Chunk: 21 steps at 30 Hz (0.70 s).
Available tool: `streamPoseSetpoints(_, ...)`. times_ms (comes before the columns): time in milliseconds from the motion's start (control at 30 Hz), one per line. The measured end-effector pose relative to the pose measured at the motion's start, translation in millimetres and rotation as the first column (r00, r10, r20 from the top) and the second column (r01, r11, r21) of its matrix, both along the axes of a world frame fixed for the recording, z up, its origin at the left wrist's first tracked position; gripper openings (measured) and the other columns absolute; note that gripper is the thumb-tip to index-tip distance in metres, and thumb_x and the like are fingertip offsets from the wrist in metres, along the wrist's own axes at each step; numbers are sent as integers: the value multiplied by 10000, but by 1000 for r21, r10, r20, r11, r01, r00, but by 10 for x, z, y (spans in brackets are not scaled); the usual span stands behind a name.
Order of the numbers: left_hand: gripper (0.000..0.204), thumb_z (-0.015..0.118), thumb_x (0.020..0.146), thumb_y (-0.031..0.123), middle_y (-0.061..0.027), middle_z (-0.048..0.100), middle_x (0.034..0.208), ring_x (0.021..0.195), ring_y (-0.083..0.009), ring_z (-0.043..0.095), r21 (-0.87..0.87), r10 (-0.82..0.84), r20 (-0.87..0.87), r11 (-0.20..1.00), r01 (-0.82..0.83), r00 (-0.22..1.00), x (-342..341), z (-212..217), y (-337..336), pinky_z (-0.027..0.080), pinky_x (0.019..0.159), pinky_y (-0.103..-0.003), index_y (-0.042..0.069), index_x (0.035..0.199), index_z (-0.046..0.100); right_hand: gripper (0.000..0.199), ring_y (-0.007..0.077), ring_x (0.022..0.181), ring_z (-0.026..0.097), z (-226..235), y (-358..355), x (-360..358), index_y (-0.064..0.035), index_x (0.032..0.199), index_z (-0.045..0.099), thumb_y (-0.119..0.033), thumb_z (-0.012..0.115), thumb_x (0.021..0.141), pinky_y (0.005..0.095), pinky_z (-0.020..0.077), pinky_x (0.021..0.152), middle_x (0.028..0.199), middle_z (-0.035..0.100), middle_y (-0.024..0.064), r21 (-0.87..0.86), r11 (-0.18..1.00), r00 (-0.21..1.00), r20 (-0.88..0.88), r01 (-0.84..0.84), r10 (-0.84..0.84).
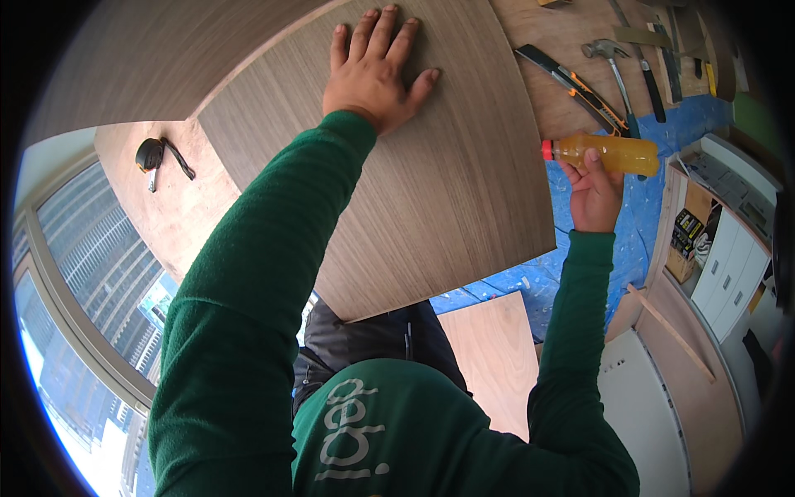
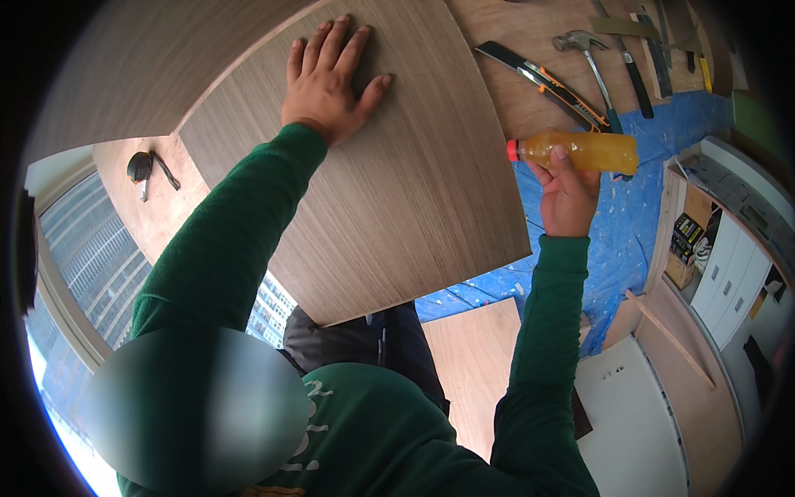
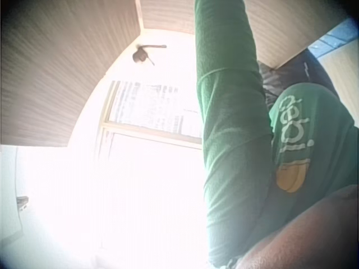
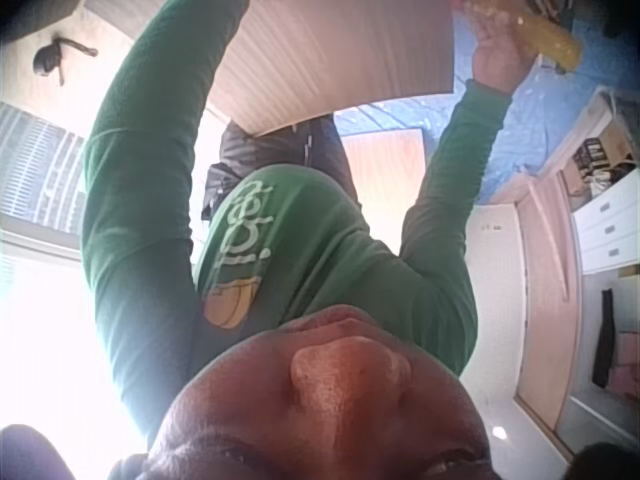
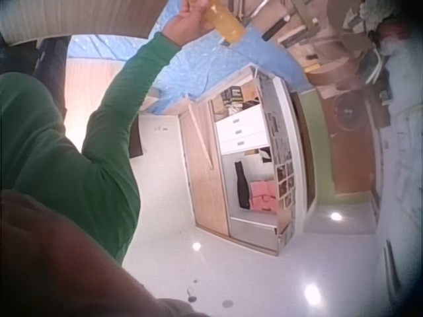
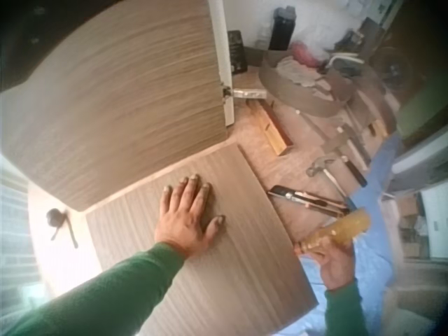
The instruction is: The person assembles a wooden cabinet by positioning a panel, applying glue, and tapping it into place with a hammer. They then use a wooden block to align and secure the panel edges.
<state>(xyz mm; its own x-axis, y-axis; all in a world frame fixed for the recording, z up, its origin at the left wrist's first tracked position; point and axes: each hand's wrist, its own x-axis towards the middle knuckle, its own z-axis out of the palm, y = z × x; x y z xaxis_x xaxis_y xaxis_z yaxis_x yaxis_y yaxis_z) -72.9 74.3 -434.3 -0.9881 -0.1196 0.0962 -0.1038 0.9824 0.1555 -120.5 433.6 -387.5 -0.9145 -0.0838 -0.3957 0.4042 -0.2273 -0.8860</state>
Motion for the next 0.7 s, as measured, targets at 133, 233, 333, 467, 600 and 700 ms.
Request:
streamPoseSetpoints(133,747,466,1016,659,-75,285,1721,1609,-305,193,2,2,-9,1000,-1,1000,4,0,2,63,1331,-521,260,1635,343,372,276,1155,689,-31,-40,-19,-61,1323,546,-60,706,988,475,614,979,1264,668,131,1,1000,999,-42,17,-17)
streamPoseSetpoints(233,747,469,1015,659,-74,282,1722,1609,-304,191,5,4,-10,1000,-4,1000,1,-6,5,64,1331,-520,262,1635,342,375,278,1175,679,-51,-31,-41,-56,1333,540,-54,696,992,479,607,990,1276,662,137,1,999,997,-67,-34,34)
streamPoseSetpoints(333,747,471,1015,659,-74,279,1723,1611,-302,185,-9,6,-2,1000,-6,1000,-1,-13,4,65,1331,-521,263,1635,343,383,283,1196,669,-29,27,-6,-52,1345,534,-42,687,994,484,603,1002,1288,657,143,28,999,999,-38,-36,37)
streamPoseSetpoints(467,746,472,1016,658,-74,278,1723,1612,-302,182,-27,7,2,1000,-7,1000,-5,-14,3,65,1331,-522,262,1635,343,383,288,1210,663,13,90,78,-49,1350,532,-34,679,997,485,605,1003,1304,648,146,7,1000,1000,-13,-21,21)
streamPoseSetpoints(600,748,472,1014,662,-74,275,1724,1611,-304,183,0,10,5,1000,-10,1000,1,-8,8,62,1330,-525,262,1634,345,370,287,1198,668,-20,47,42,-50,1342,538,-41,678,999,478,610,992,1305,647,143,-18,1000,999,-38,-19,18)
streamPoseSetpoints(700,750,469,1013,666,-73,276,1724,1611,-306,185,-12,1,-7,1000,-2,1000,-1,-13,-1,62,1330,-525,260,1633,348,362,282,1179,675,-63,-6,-48,-49,1333,542,-47,681,999,471,613,985,1292,652,139,-20,999,998,-49,-38,37)
